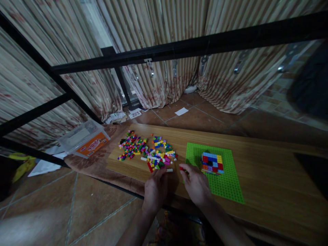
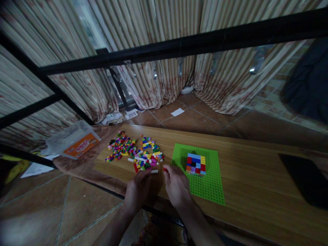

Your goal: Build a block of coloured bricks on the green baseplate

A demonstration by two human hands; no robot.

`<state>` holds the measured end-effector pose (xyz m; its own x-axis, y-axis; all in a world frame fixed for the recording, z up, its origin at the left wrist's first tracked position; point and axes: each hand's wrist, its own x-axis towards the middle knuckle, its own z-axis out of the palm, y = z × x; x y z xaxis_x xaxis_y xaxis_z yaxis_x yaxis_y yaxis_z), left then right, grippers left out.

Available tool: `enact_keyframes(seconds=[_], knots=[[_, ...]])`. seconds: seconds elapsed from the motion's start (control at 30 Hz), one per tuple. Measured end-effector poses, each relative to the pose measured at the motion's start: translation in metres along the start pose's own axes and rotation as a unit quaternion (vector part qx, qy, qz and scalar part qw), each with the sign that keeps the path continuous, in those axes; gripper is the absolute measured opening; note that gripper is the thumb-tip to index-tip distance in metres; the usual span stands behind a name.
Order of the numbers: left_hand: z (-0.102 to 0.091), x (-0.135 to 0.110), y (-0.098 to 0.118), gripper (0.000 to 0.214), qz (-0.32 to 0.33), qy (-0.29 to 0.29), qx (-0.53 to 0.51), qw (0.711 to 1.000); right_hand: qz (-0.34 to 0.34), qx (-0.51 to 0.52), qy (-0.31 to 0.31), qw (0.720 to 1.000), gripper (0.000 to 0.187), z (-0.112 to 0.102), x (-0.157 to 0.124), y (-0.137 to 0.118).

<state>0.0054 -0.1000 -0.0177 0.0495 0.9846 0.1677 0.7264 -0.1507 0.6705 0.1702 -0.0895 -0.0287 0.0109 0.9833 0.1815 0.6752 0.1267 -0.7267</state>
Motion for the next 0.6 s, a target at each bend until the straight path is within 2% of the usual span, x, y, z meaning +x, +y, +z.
enact_keyframes(seconds=[0.13,0.27,0.4,0.6], knots=[[0.001,0.028,0.010,0.023,0.026,-0.007,0.056,0.998,-0.059,-0.109,-0.033,0.992,0.024,0.003,0.020,-0.006],[0.004,0.051,0.016,0.024,0.050,-0.056,0.133,0.988,-0.060,-0.132,-0.033,0.989,0.027,0.002,0.031,-0.013],[0.006,0.059,0.017,0.022,0.049,-0.084,0.181,0.979,-0.061,-0.145,-0.049,0.986,0.032,0.002,0.045,-0.018],[0.008,0.063,0.014,0.021,0.056,-0.084,0.206,0.973,-0.051,-0.169,-0.083,0.981,0.029,0.009,0.061,-0.021]])
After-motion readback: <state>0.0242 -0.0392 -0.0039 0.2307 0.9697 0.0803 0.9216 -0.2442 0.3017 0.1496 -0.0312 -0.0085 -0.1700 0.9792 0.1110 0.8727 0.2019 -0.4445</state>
